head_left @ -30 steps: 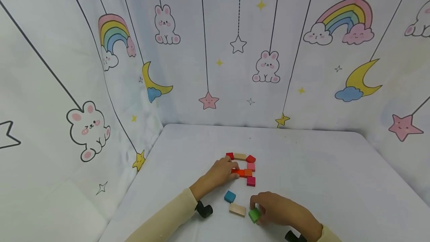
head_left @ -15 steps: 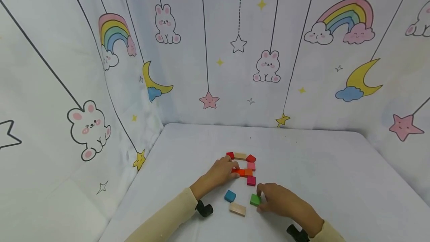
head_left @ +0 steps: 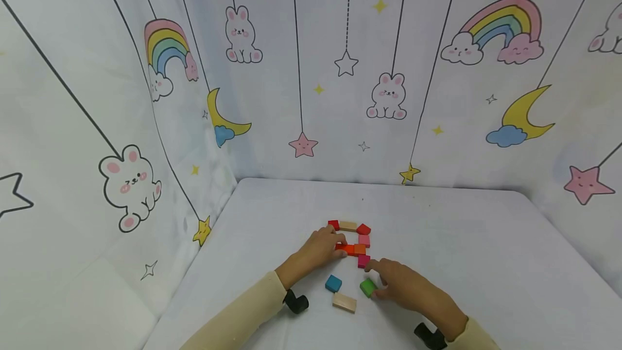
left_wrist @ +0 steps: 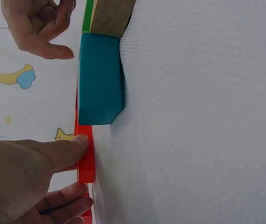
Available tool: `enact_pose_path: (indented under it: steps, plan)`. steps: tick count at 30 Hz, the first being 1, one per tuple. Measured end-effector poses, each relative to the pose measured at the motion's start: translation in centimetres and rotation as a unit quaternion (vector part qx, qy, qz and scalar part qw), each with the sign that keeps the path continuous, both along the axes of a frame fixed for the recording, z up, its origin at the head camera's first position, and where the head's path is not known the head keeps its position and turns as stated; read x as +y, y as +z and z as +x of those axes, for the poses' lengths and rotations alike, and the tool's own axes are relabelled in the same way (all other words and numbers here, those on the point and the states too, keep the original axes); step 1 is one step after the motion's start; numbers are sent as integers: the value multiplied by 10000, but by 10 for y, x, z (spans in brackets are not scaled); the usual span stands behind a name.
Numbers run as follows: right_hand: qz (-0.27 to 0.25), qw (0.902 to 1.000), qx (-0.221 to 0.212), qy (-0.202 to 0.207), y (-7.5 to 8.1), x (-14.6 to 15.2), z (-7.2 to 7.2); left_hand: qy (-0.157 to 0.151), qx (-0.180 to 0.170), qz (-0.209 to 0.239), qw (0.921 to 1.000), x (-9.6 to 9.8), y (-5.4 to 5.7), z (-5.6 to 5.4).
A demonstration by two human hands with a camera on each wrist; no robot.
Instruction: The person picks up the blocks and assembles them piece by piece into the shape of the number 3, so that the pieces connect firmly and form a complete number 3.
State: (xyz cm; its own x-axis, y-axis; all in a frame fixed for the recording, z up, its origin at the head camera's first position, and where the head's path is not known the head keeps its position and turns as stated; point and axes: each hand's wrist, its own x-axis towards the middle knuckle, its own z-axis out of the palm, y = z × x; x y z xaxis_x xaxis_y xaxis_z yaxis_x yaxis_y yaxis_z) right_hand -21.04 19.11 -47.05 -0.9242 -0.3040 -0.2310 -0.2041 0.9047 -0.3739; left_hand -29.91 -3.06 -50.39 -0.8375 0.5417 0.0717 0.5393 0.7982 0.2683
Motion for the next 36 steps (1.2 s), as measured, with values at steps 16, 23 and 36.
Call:
enact_pose_path:
  steps: [16,23,36]
  plan:
    - [59,9988,438,-221,-12,-3,-9,22,29,12,10000,-1,-2,-1]
    - [65,9979,440,-469,-16,-6,-13,28,22,12,10000,0,-3,-1]
    - [6,9976,520,-459,-19,-4,-16,63,2,-11,10000,1,-2,-1]
